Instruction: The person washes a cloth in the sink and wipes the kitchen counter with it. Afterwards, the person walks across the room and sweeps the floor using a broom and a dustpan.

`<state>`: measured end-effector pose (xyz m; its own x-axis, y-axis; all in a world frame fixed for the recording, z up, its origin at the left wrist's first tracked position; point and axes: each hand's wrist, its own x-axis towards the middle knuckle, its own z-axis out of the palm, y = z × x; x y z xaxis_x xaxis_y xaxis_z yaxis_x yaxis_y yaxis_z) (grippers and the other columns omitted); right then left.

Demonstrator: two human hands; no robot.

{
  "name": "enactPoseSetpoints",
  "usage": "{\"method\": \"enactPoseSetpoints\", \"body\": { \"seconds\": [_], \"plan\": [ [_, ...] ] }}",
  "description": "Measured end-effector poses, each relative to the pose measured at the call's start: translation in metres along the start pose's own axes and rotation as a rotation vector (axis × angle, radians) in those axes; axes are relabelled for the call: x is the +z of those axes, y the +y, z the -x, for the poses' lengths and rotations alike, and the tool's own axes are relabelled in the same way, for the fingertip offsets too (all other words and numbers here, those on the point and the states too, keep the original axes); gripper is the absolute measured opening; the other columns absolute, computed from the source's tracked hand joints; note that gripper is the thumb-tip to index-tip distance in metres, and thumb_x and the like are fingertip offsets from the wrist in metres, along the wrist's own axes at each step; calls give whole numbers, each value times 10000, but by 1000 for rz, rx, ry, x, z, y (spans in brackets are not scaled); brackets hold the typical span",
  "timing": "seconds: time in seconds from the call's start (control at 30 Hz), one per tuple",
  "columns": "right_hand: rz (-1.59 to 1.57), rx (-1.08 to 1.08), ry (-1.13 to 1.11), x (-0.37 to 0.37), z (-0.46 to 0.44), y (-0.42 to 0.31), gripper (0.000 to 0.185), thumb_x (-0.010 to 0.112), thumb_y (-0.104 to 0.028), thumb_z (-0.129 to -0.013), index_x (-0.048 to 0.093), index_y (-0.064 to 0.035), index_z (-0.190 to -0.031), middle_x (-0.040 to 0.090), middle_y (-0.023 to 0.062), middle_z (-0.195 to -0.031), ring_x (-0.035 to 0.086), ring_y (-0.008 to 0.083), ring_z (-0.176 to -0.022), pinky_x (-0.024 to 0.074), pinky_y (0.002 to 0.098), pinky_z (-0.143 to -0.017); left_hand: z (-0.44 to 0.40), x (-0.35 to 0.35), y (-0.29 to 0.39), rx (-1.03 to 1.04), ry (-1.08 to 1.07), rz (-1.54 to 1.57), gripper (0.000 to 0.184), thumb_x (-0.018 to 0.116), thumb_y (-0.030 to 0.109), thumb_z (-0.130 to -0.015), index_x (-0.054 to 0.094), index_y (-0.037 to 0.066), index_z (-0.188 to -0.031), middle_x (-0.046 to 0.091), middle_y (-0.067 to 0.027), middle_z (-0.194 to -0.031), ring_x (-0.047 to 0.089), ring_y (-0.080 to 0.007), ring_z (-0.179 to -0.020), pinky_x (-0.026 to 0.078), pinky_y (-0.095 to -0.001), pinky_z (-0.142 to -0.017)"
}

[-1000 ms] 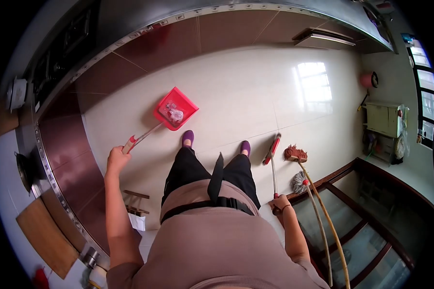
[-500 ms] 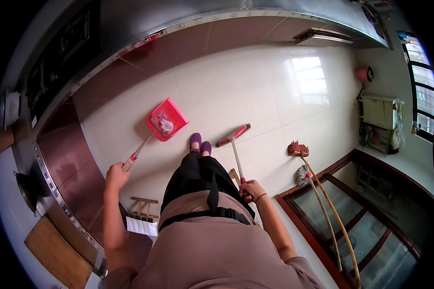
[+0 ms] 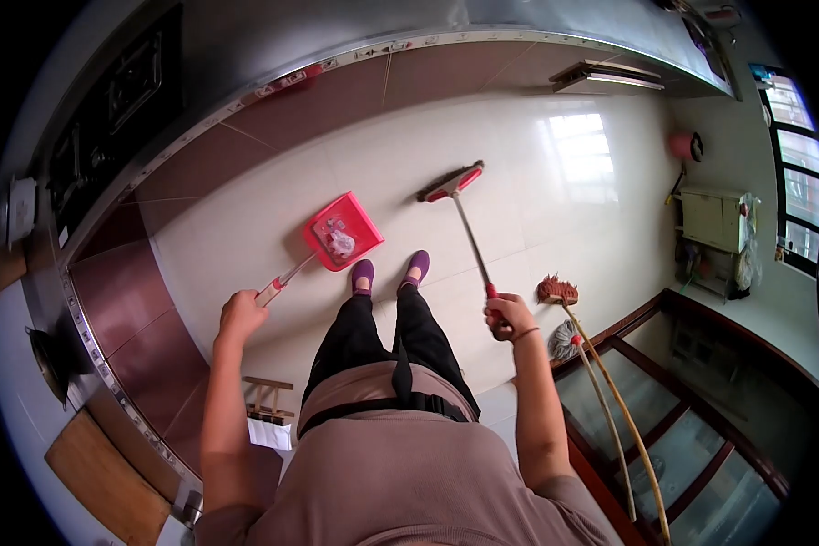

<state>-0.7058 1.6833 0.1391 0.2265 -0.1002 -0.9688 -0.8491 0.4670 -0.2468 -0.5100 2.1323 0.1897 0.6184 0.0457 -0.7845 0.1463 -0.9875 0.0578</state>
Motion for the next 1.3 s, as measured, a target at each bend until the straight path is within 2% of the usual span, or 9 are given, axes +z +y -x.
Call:
{"method": "enactPoseSetpoints", "body": {
  "seconds": [0.2,0.27,0.33,0.43,0.6,0.83,0.97,1.07,1.3],
  "plan": [
    [574,-129,186,-100,-21,-43,123,563,-26,-692,531,31,-588,508,92,-504,508,162,-411,437,303,-418,-12,6,44,-14,-7,-3,193,551,147,-638,613,23,-771,616,-186,-747,601,-338,-756,464,-386,-702],
    [1164,-201,335,-133,-74,-51,106,549,-49,-692,559,55,-674,572,185,-593,593,255,-517,480,349,-491,-15,11,57,-16,-7,-21,197,551,148,-639,616,24,-778,617,-186,-751,601,-338,-758,465,-386,-705],
    [1337,-289,421,-110,-87,-84,175,512,-79,-721,580,57,-807,608,257,-797,625,343,-755,506,385,-643,-17,13,63,-20,-6,-37,202,551,148,-640,618,26,-786,618,-186,-756,602,-338,-760,466,-386,-708],
    [1369,-128,431,-77,-115,-110,233,483,-109,-763,613,38,-890,600,232,-965,588,337,-927,481,398,-781,-17,11,74,-41,13,-58,215,546,144,-645,624,32,-810,620,-189,-772,601,-340,-767,467,-388,-715],
    [1544,-229,175,-21,-123,-56,231,465,-117,-780,580,-2,-944,597,210,-992,574,349,-940,475,396,-790,-21,10,77,-62,4,-42,229,542,139,-655,630,44,-845,626,-179,-804,601,-339,-787,467,-390,-727],
    [1311,-238,-224,-3,-46,6,241,519,-127,-676,530,28,-861,593,248,-808,579,371,-851,460,423,-735,-18,11,71,-92,-33,8,243,545,148,-664,637,50,-866,629,-178,-832,604,-327,-820,470,-389,-747],
    [1478,-396,-215,-38,-25,6,245,516,-129,-683,543,-48,-913,600,215,-825,575,373,-819,459,424,-716,-16,18,54,-54,-13,13,256,551,157,-655,633,55,-874,628,-174,-822,607,-325,-794,471,-383,-731],
    [1269,-259,-211,-40,10,-12,242,519,-126,-684,532,-33,-908,599,216,-818,578,380,-803,460,436,-699,-3,20,27,-56,-24,9,271,552,158,-659,633,63,-900,631,-166,-860,606,-320,-818,470,-379,-751],
    [1645,-376,247,-3,-17,-32,214,470,-119,-771,535,-19,-949,620,199,-872,593,361,-863,472,446,-759,36,22,-56,-115,5,84,265,556,180,-658,627,49,-878,624,-185,-866,603,-318,-838,465,-373,-757]
  ]
}}
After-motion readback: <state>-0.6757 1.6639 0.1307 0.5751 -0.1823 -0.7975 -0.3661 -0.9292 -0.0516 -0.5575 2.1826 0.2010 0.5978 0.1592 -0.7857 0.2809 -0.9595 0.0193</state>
